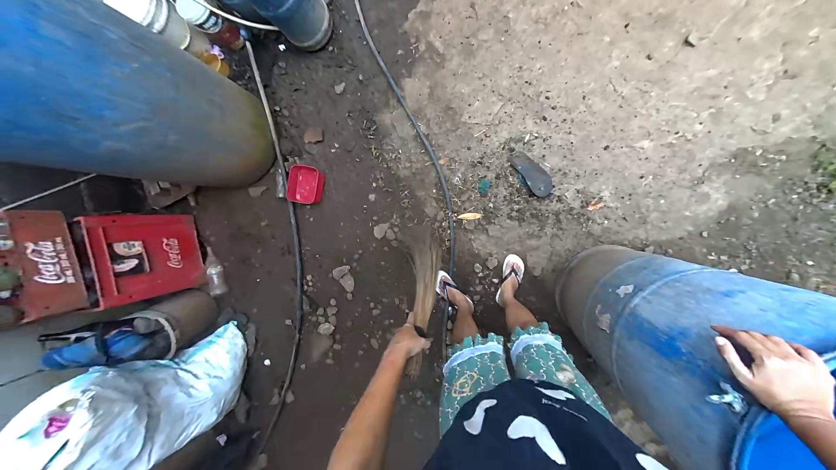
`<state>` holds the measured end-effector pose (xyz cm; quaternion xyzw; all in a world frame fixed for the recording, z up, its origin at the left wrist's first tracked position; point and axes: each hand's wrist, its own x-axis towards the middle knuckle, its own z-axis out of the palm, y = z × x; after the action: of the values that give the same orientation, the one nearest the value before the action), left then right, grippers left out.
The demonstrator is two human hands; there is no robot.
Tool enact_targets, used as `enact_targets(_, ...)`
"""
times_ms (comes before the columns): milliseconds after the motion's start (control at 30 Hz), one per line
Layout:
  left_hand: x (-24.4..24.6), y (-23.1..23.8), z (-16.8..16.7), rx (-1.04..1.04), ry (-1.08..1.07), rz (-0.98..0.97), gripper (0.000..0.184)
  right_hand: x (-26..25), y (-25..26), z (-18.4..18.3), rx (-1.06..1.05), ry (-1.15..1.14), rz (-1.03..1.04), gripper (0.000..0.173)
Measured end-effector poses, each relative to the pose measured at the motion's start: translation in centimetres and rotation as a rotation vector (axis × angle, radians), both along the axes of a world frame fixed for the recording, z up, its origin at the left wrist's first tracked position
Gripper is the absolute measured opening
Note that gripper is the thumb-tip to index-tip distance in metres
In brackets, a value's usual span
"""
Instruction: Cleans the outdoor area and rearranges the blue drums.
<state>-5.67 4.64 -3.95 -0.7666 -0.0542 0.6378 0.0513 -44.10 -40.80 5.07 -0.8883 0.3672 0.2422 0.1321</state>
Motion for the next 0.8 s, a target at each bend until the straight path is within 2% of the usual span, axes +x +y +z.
enact_targets(67,0.3,0.9,1.2,-0.037,0.040,-0.026,0.104,-0.7,-0.2,-0.3,-0.008,-0.008,0.024,0.067)
enact_targets(167,2.2,8.4,5.6,-0.037,-0.044,0.009,0.103,-0.8,-0.4,-0.7,0.009,-0.009,0.025,0.064)
enact_targets(233,2.4,10.5,6.7,0.034,-0.081,0.038,0.104,-1.1,-0.4,-0.7,0.006,-0.012,0.028,0.063)
enact_targets(300,1.5,8.4,4.4,0.044,-0.117,0.106,0.102,-1.1,-0.4,-0.6,-0.013,-0.030,0.046,0.063)
enact_targets(400,-0.2,1.4,0.2,-0.039,-0.032,0.117,0.099,-0.2,0.0,0.1,0.004,0.008,0.033,0.064)
enact_targets(467,-1.5,-1.6,0.2,-0.108,0.050,0.124,0.104,-1.4,-0.3,-1.0,-0.031,-0.052,0.054,0.069)
enact_targets(533,-2.1,-2.3,3.5,-0.154,0.061,0.146,0.105,-3.5,-0.9,-3.5,-0.110,-0.163,0.092,0.074)
enact_targets(600,-2.6,-1.3,8.0,-0.168,0.056,0.156,0.105,-3.8,-1.0,-4.0,-0.104,-0.191,0.102,0.074)
enact_targets(633,-2.8,-0.9,10.2,-0.199,0.072,0.208,0.104,-3.6,-1.0,-3.9,-0.098,-0.194,0.102,0.074)
enact_targets(700,-4.2,-1.0,14.0,-0.328,0.116,0.438,0.095,-3.3,-0.9,-3.6,-0.103,-0.206,0.098,0.073)
enact_targets(767,-6.8,-2.2,15.8,-0.405,0.131,0.598,0.089,-3.1,-0.9,-3.6,-0.102,-0.216,0.095,0.071)
enact_targets(800,-7.9,-3.2,16.2,-0.401,0.124,0.564,0.092,-3.0,-0.8,-3.7,-0.100,-0.224,0.095,0.070)
